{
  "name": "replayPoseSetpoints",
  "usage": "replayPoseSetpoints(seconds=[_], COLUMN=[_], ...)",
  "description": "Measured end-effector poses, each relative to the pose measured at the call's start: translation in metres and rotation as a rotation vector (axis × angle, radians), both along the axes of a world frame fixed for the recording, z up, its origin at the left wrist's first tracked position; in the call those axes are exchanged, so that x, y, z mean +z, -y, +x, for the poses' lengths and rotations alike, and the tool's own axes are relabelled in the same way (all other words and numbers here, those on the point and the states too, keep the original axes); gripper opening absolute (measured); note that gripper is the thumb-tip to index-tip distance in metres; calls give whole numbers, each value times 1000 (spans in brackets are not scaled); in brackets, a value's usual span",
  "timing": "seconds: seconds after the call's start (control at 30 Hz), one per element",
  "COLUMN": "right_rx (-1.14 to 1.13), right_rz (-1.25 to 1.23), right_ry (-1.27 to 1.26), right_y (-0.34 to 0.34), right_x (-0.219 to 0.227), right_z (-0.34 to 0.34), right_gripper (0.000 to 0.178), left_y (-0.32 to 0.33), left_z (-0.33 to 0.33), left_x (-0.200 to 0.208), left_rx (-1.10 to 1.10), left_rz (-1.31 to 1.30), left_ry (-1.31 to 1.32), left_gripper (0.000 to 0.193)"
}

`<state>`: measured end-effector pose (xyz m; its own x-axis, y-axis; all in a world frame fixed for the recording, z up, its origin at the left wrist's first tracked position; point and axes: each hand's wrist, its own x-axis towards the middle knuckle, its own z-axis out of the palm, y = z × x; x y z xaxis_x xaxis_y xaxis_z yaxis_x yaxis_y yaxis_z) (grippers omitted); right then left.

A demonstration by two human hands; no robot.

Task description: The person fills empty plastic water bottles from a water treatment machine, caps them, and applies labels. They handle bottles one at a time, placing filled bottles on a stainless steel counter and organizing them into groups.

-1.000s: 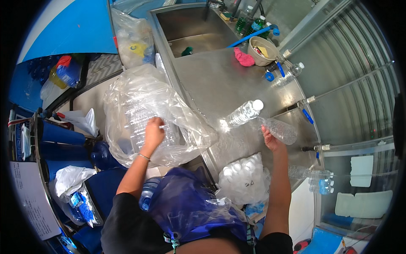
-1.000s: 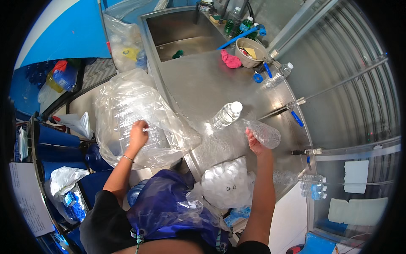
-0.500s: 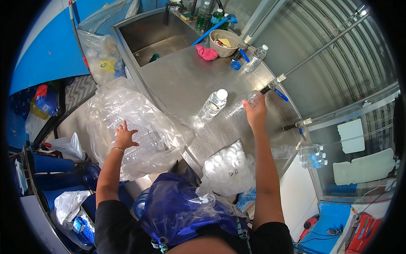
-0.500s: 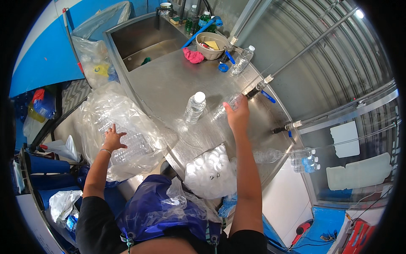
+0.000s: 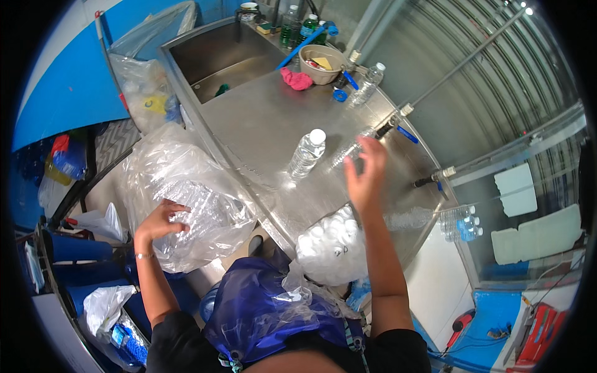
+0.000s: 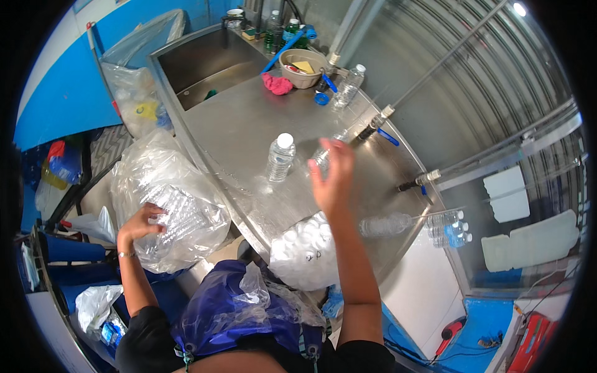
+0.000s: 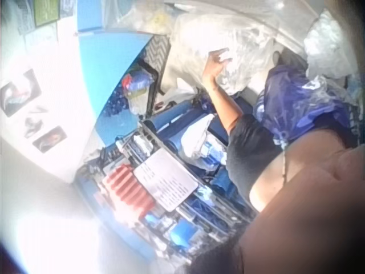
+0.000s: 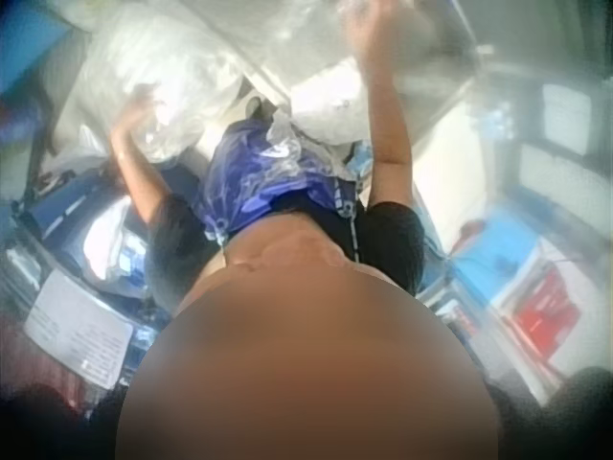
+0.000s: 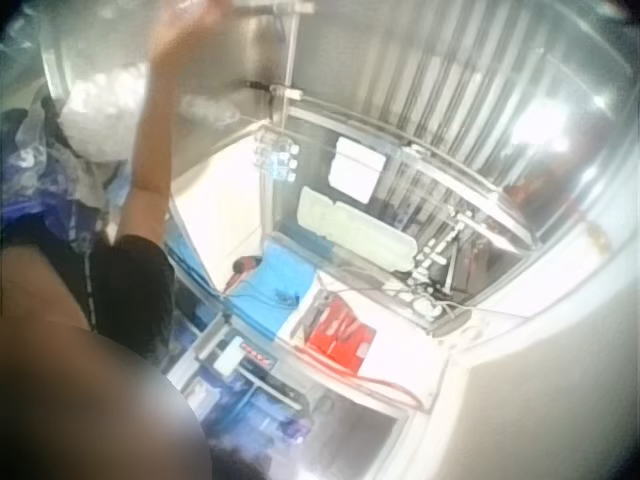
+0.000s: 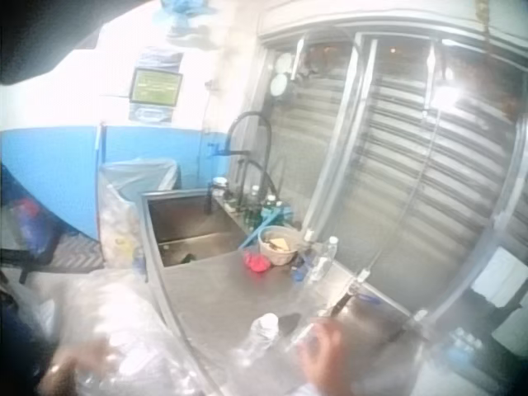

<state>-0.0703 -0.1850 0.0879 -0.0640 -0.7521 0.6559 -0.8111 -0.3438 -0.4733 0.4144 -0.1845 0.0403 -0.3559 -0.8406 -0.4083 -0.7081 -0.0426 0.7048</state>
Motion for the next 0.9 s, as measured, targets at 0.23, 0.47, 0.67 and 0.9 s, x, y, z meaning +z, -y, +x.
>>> replayPoseSetpoints(seconds=[0.23,0.47,0.67,0.9], right_rx=[221,187,94,33], right_rz=[231,-18,-303,-222], right_ry=[-2,50,103,723], right_y=[63,63,25,-49], right_x=[-13,3,69,100], right_z=[56,28,8,-19], right_gripper=[34,32,32,29], left_y=[-17,43,37,-18], left_z=[-173,-309,-334,-334], left_x=[72,7,22,81], left_rx=[-600,-880,-578,-242], left_rz=[-505,-139,-242,-530], left_ry=[18,79,2,-642], left_gripper=[65,66,74,73])
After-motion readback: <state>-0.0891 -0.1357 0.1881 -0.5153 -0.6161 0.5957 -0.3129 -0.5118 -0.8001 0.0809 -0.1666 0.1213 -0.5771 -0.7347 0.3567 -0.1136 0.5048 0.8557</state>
